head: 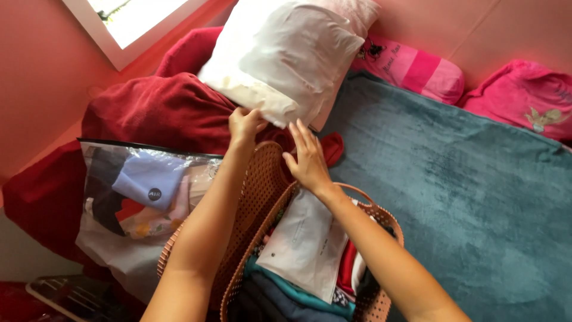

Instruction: Organizing and packing folded and packaged clothes into a storage basket on a bed.

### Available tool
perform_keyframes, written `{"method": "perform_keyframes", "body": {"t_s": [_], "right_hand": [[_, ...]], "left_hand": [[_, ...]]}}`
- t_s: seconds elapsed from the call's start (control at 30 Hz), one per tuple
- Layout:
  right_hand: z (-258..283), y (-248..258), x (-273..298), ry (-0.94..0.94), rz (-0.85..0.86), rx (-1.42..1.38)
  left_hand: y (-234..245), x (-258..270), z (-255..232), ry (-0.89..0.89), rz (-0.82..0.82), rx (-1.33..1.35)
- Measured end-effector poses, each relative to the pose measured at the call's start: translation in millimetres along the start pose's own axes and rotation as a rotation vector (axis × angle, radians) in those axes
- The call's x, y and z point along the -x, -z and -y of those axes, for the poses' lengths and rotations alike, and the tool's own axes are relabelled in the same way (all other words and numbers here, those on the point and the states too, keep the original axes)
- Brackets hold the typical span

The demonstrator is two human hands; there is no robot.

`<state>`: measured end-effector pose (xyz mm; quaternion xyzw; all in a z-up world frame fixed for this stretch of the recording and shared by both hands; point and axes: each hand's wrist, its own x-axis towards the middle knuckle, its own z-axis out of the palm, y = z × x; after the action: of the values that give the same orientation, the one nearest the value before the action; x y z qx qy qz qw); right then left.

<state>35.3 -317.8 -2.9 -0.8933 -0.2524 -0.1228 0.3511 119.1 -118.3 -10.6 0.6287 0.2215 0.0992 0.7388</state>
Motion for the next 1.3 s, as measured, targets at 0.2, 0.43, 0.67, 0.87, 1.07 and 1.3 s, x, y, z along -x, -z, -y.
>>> {"method": "perform_keyframes", "body": {"t_s": [0.2,0.43,0.67,0.87,1.07,1.3], "right_hand": [[3.9,31.2,-6.9,0.07,-0.107,0.22],[5.3,71.1,21.3,-0.024,-0.245,0.025],[-40.5,90.5,61.4,-0.411,-0.42,-0.427],[-46.7,116.5,97.6,-0.475,-0.364,-1.142],[-21.0,130.9,129.1,-0.59,-0.314,-1.319],[2.0,86.6,210.8,-0.673,-0.149,-1.018]], "left_hand": [[-46.5,36.9,27.0,-0.146,0.229,0.194],[-70.4,99.9,18.3,-0.032,0.376,0.216],[-59.5,138.7,39.9,0.114,0.233,-0.05],[-57.9,114.1,86.2,0.229,0.536,0.408],[-67.8,149.7,44.7,0.094,0.572,0.507],[-53.7,154.6,49.1,-0.003,0.492,0.228]]}}
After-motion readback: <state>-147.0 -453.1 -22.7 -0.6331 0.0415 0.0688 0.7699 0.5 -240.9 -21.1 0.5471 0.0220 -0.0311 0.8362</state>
